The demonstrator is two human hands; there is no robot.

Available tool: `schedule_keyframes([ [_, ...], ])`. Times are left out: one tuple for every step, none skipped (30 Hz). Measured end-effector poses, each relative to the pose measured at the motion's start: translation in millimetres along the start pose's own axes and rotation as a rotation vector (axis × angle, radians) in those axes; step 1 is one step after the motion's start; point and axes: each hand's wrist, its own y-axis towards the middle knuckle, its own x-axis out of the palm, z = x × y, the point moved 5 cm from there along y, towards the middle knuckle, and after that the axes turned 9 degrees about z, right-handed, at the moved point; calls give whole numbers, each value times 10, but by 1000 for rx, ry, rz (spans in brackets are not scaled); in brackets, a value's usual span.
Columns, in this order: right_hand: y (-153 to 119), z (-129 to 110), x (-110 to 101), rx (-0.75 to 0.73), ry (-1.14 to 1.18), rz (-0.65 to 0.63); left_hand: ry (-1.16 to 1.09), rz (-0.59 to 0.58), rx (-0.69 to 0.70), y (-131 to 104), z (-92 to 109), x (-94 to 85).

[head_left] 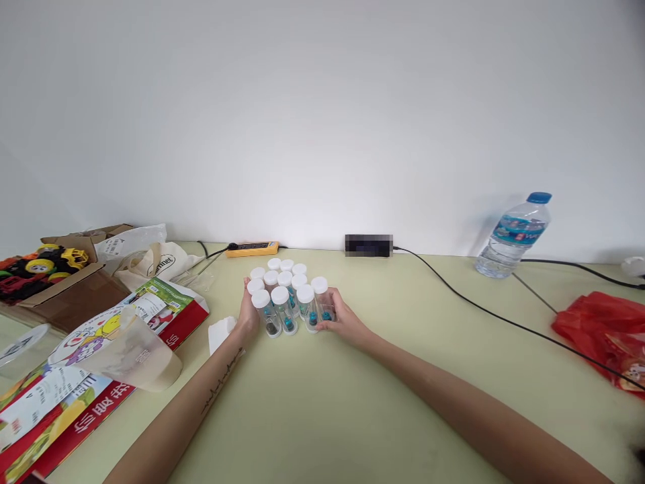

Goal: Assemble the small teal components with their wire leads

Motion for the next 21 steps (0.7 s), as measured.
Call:
schedule_keyframes([
  [-11, 3, -3, 0, -9, -4, 1, -22, -8, -6, 2, 4],
  [-29, 7, -13, 0, -20, -1, 6, -32, 1, -14, 20, -2],
  [-53, 12, -34, 3, -34, 11, 18, -22, 33, -25, 59, -18],
  [-85, 19, -67, 12, -52, 33, 36, 6, 86, -44, 117, -43],
  [-127, 28, -111, 27, -74, 60, 59, 54, 167, -76, 198, -77],
  [-180, 38, -165, 49, -100, 91, 85, 121, 276, -130, 300, -116],
  [-245, 46, -225, 76, -129, 122, 109, 204, 416, -213, 420, -157],
  [-322, 48, -289, 105, -160, 150, 134, 274, 580, -331, 546, -183],
  [-412, 40, -356, 132, -190, 178, 176, 312, 735, -473, 655, -183],
  [-516, 21, -423, 155, -222, 207, 237, 294, 871, -627, 736, -148],
  [-633, -10, -490, 171, -257, 238, 294, 239, 987, -788, 788, -95],
  [-764, -49, -555, 178, -301, 263, 344, 163, 1076, -946, 808, -31],
  [-907, -94, -613, 178, -357, 272, 409, 63, 1138, -1094, 797, 47],
  [-1061, -140, -672, 170, -426, 274, 498, -53, 1183, -1229, 758, 139],
  [-1224, -176, -732, 160, -515, 261, 603, -160, 1209, -1338, 698, 233],
  [-1392, -200, -798, 149, -617, 234, 696, -257, 1218, -1420, 631, 323],
  [-1563, -216, -885, 129, -721, 221, 761, -330, 1220, -1473, 576, 404],
  [-1731, -221, -990, 106, -823, 216, 820, -389, 1215, -1496, 531, 481],
  [-1893, -227, -1123, 77, -918, 243, 871, -410, 1210, -1490, 509, 549],
  [-2047, -228, -1276, 63, -1001, 287, 911, -411, 1205, -1464, 509, 610],
  [-2190, -236, -1438, 50, -1064, 342, 950, -408, 1203, -1428, 523, 667],
])
